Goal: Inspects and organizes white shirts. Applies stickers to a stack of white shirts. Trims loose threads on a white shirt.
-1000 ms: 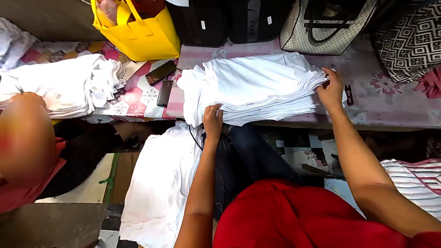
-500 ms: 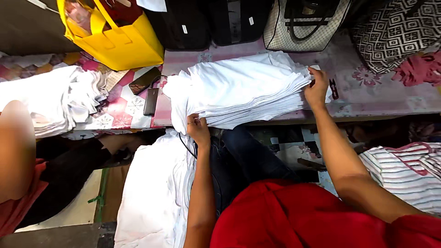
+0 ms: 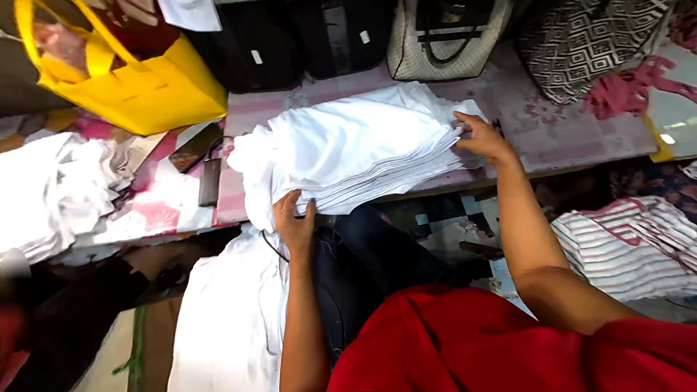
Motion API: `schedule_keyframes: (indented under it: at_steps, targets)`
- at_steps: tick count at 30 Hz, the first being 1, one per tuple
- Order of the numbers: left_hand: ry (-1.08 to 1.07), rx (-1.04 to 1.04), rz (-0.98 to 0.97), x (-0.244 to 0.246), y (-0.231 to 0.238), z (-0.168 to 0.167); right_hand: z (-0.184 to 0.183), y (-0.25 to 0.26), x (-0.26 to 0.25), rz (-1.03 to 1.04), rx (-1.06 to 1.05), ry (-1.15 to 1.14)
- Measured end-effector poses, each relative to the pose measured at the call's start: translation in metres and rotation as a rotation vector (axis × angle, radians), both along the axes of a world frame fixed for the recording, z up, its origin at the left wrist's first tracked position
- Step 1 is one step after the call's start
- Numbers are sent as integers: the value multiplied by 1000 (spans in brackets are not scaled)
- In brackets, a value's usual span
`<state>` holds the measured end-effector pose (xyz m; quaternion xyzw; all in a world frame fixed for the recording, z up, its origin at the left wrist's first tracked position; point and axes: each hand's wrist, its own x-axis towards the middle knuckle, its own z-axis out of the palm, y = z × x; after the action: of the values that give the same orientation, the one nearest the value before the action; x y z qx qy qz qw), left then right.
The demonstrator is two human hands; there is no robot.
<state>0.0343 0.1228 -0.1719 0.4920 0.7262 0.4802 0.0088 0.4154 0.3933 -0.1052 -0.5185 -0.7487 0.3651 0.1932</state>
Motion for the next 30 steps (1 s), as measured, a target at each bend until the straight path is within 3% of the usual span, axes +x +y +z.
schedule_keyframes:
  at_steps: [5,14,20,24,30]
  targets:
    - [26,-9,30,-3,13,12,3,2,9,13,71,15]
    - [75,-135,39,0,28,19,2,-1,-5,-19,-6,101]
    - [171,2,124,-13,22,24,8,-7,-8,-171,288,-54]
    - [90,-174,47,-14,11,15,-2,-5,4,16,222,-160]
    - [87,-298,18,-15,14,52,25,13,-20,124,232,-122]
